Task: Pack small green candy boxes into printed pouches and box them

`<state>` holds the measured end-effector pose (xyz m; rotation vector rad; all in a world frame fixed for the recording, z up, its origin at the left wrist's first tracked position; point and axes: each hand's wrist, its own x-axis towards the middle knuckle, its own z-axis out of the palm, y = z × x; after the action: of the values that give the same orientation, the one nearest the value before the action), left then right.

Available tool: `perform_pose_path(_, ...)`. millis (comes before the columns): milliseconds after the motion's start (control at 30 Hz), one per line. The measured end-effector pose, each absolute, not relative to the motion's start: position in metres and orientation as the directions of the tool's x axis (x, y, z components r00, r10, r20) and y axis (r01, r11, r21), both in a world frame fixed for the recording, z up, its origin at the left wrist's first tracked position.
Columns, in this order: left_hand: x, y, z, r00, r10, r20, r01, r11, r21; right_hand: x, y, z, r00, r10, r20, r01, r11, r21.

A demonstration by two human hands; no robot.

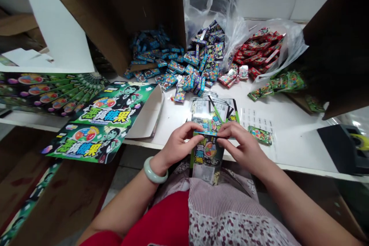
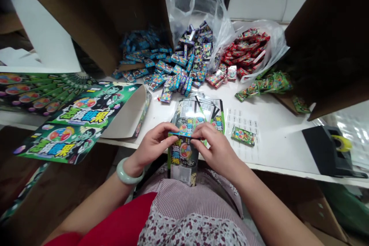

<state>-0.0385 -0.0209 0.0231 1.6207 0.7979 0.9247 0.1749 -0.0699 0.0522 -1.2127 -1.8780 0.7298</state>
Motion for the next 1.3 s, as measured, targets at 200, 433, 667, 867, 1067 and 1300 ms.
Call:
perform_pose_path(200, -0.032, -0.010, 0.022, 0.474, 0.847, 0.242, 0.033, -0.291, 0.956, 0.210, -0.053, 0.024, -0.192, 0.968, 0.159, 0.411, 0.227, -0.883)
perform_pose_path(433, -0.022, 0.003, 0.014, 0.434, 0.873, 0.222, 0.126, -0.303, 0.945, 0.336, 0.008, -0.030, 0.348, 0.935, 0.060, 0.756, -0.242, -0.608)
perform_pose_path(667, -0.017, 0.005, 0.010, 0.407, 0.893, 0.195, 0.166, -0.282, 0.945, 0.342, 0.005, -0.047, 0.318, 0.946, 0.069, 0.762, -0.212, -0.612)
perform_pose_path(867, -0.011, 0.006, 0.011, 0.394, 0.893, 0.219, 0.149, -0.297, 0.943, 0.335, -0.021, -0.016, 0.323, 0.945, 0.052, 0.632, -0.174, -0.755)
perform_pose_path(1067, -0.001, 0.000, 0.017, 0.433, 0.872, 0.229, 0.101, -0.300, 0.949, 0.246, -0.030, 0.061, -0.183, 0.983, -0.020, 0.325, 0.041, -0.945)
perform_pose_path(1300, -0.005, -0.004, 0.025, 0.451, 0.865, 0.219, 0.058, -0.274, 0.960, 0.189, -0.009, 0.080, -0.341, 0.923, -0.178, 0.366, -0.044, -0.930)
